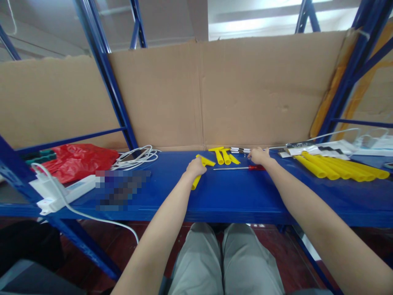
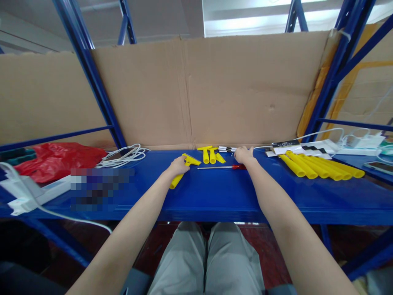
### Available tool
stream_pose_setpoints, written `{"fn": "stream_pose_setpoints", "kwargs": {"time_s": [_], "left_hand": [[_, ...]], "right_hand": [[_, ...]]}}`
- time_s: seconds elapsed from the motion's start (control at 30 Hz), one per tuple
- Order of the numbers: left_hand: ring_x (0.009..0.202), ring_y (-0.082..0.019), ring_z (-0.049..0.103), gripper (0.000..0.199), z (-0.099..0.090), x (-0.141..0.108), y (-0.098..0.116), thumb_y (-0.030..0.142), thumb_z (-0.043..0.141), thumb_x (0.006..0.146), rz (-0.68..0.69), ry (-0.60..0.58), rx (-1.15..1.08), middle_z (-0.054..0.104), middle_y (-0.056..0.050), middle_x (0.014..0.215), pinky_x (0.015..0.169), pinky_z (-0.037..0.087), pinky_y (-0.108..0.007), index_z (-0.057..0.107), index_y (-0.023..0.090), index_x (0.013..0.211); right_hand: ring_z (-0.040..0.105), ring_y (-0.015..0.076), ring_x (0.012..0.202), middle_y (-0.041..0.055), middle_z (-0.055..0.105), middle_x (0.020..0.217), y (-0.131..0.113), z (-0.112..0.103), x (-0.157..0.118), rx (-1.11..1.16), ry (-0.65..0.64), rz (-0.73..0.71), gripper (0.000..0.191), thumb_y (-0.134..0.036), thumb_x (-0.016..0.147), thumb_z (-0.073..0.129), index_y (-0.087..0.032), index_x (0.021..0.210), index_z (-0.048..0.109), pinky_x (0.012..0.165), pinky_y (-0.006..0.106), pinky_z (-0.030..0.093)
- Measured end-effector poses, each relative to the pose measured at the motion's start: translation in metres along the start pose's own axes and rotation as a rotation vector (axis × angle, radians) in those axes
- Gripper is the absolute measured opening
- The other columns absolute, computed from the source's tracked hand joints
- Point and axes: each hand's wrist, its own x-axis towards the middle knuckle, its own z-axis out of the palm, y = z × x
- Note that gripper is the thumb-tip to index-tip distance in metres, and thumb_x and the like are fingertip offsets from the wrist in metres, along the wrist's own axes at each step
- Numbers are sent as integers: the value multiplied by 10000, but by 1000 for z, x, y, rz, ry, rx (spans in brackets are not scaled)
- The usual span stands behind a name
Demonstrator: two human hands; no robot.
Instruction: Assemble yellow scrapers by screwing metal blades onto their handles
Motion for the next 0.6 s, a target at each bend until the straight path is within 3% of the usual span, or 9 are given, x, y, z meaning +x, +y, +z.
{"fn": "stream_pose_setpoints", "kwargs": {"time_s": [0.17, 0.33, 0.47, 0.6], "left_hand": [[1110, -263, 588, 426, 0, -1, 1, 191, 567, 778, -2, 1, 12, 616, -162, 1199, 864, 462, -303, 512, 137, 1198], [1103, -258, 590, 415, 1, -1, 0, 196, 553, 788, 12, 4, 28, 605, -154, 1219, 853, 467, -300, 517, 136, 1197], [1094, -247, 595, 413, 1, 0, 0, 198, 561, 781, 19, 15, 43, 619, -142, 1200, 840, 468, -289, 525, 154, 1190], [1087, -249, 599, 403, 1, 0, 0, 193, 569, 780, 43, 12, 37, 629, -145, 1183, 835, 468, -289, 540, 149, 1179]], "right_hand": [[431, 300, 1226, 90, 573, 1273, 1, 1, 0, -5, -20, 16, 411, -57, 781, 452, -268, 1012, 720, 1000, 628, 259], [376, 328, 1259, 76, 545, 1307, 2, 2, 1, 34, -18, -35, 414, -64, 759, 471, -283, 1000, 727, 994, 683, 205], [406, 332, 1216, 73, 604, 1221, 3, 6, 2, 92, 35, -101, 297, -120, 762, 518, -266, 883, 746, 978, 688, 221], [487, 297, 1118, 82, 659, 1086, 1, 8, 4, 164, 34, -83, 175, -151, 751, 574, -218, 795, 730, 960, 596, 324]]}}
